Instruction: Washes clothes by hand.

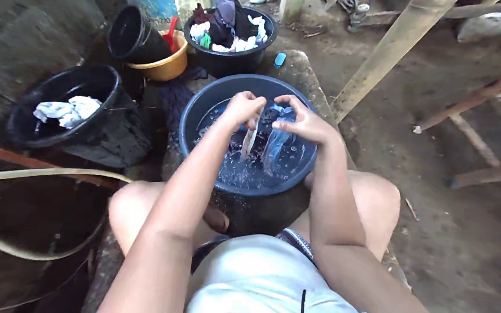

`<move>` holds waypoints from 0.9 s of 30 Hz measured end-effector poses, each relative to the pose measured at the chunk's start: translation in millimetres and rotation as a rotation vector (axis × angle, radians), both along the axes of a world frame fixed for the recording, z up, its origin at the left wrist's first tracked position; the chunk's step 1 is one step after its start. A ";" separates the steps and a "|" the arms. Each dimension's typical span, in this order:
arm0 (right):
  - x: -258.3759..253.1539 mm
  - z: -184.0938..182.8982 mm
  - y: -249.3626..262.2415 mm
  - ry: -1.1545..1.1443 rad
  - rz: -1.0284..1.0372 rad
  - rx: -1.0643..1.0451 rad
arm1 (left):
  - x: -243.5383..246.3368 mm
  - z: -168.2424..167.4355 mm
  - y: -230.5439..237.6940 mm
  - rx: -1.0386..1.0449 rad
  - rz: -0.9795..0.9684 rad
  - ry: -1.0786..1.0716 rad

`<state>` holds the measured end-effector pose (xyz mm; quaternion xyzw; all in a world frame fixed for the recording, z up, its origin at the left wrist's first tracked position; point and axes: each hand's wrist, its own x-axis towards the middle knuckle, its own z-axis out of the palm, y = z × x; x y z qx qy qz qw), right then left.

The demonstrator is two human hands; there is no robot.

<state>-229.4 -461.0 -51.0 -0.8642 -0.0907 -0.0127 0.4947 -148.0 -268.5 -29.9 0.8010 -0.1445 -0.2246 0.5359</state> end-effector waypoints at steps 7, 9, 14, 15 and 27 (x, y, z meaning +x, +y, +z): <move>44.2 -126.9 34.2 0.157 -0.083 -0.370 | -18.1 -81.2 1.0 0.230 -0.391 -0.066; 57.0 -170.0 36.2 0.358 -0.114 -0.395 | -9.3 -81.8 14.2 0.509 -0.583 -0.151; 52.3 -263.8 34.1 0.811 -0.176 -0.538 | 22.3 -63.7 33.8 0.685 -0.611 -0.135; 48.1 -275.7 37.2 0.875 -0.133 -0.562 | 29.4 -66.6 34.1 0.670 -0.584 -0.119; 122.8 -208.0 65.4 0.844 0.229 -0.395 | 94.7 -134.8 43.0 0.877 -0.616 0.133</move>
